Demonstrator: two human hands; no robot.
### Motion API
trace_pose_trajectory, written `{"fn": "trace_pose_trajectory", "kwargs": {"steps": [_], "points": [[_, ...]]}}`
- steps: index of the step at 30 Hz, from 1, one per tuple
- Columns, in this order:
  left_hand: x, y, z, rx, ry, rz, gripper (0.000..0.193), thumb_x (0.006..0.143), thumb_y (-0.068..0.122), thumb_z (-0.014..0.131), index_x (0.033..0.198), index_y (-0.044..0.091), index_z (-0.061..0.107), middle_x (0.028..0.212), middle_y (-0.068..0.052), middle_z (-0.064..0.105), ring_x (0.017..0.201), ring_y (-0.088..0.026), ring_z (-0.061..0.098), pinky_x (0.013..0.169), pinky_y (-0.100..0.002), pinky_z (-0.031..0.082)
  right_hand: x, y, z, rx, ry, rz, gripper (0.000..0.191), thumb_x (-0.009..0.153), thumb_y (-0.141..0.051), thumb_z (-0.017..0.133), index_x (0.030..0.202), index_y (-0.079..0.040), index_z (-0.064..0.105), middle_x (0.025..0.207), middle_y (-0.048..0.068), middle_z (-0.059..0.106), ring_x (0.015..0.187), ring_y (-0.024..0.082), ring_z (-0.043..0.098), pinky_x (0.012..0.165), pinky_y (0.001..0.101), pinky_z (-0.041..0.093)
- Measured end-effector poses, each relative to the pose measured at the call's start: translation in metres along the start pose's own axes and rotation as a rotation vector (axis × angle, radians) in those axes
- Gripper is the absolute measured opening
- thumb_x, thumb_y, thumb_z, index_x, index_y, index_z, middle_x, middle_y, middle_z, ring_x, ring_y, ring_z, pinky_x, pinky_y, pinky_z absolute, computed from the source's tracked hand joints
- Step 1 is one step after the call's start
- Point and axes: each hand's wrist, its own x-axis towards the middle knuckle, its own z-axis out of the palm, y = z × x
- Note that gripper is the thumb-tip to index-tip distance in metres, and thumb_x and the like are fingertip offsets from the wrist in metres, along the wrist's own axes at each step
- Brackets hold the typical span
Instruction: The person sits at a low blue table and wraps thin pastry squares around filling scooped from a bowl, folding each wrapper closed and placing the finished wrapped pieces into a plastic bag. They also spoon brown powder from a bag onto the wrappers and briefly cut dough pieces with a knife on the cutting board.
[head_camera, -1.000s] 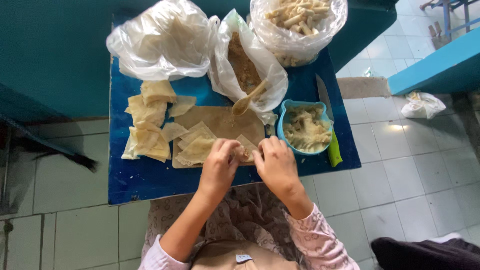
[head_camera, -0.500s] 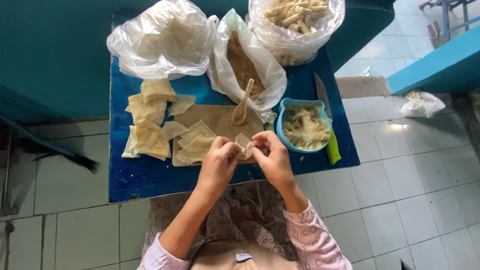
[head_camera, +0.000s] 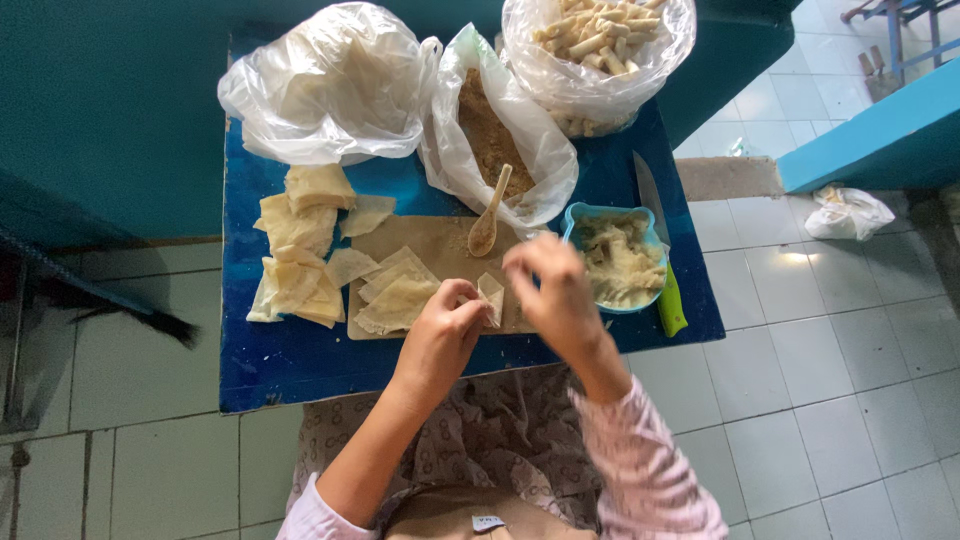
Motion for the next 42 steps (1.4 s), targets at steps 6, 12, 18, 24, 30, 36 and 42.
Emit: {"fn": "trace_pose_trajectory", "kwargs": {"steps": [6,12,18,24,30,36,42], "points": [[-0.001,0.001,-0.004,0.020,-0.042,0.017,0.009,0.087,-0.005,0.068,0.095,-0.001,0.068,0.110,-0.015,0.061,0.082,-0.033,0.071,0.068,-0.041,0.056,0.094,0.021,0.006,-0.420,-0.003,-0.362,0.030,0.080,0.001,0.061,0.107,-0.007,0.072,0.119,0.011,0.068,0.106,0.031,0.061,0.089,0.0438,0.047],[0.002,0.000,-0.006,0.025,-0.044,0.008,0.005,0.090,-0.002,0.068,0.095,-0.002,0.068,0.112,-0.015,0.062,0.080,-0.032,0.071,0.067,-0.042,0.057,0.106,0.038,-0.005,-0.504,-0.298,-0.293,0.014,0.087,-0.003,0.065,0.095,-0.009,0.074,0.102,0.006,0.070,0.103,0.029,0.063,0.092,0.0420,0.051],[-0.004,-0.005,-0.004,0.045,-0.068,0.008,0.010,0.089,-0.004,0.067,0.099,-0.003,0.069,0.116,-0.017,0.062,0.084,-0.032,0.072,0.069,-0.042,0.057,0.112,0.059,-0.045,-0.374,-0.068,-0.155,0.012,0.090,-0.003,0.074,0.102,-0.004,0.074,0.103,0.011,0.070,0.099,0.032,0.065,0.091,0.0424,0.053],[-0.004,0.002,-0.006,0.281,-0.071,0.115,0.030,0.081,-0.006,0.067,0.111,-0.002,0.071,0.123,-0.014,0.063,0.104,-0.032,0.066,0.084,-0.040,0.057,0.087,0.022,-0.038,-0.273,-0.004,-0.257,0.024,0.081,0.003,0.071,0.105,-0.001,0.071,0.109,0.019,0.066,0.100,0.035,0.065,0.090,0.0419,0.053],[-0.004,-0.001,-0.022,0.331,-0.163,0.157,0.049,0.071,-0.003,0.068,0.120,0.003,0.069,0.121,-0.011,0.064,0.100,-0.031,0.065,0.085,-0.041,0.055,-0.007,-0.016,-0.019,0.156,-0.404,-0.229,0.025,0.082,0.002,0.070,0.106,-0.003,0.067,0.107,0.013,0.068,0.101,0.033,0.063,0.087,0.0422,0.053],[-0.002,-0.001,-0.028,0.370,-0.195,0.245,0.047,0.075,0.001,0.069,0.121,0.004,0.066,0.119,-0.009,0.065,0.096,-0.027,0.065,0.083,-0.039,0.054,-0.040,-0.013,-0.005,0.202,-0.225,-0.113,0.031,0.082,0.001,0.074,0.113,-0.001,0.068,0.110,0.014,0.067,0.103,0.034,0.065,0.087,0.0405,0.054],[-0.001,0.001,-0.028,0.411,-0.162,0.294,0.040,0.080,0.007,0.071,0.119,0.005,0.065,0.118,-0.007,0.067,0.092,-0.025,0.065,0.081,-0.038,0.054,-0.052,-0.002,0.004,0.181,-0.141,-0.126,0.024,0.083,0.001,0.075,0.107,-0.002,0.072,0.104,0.012,0.068,0.099,0.031,0.066,0.083,0.0389,0.055]]}}
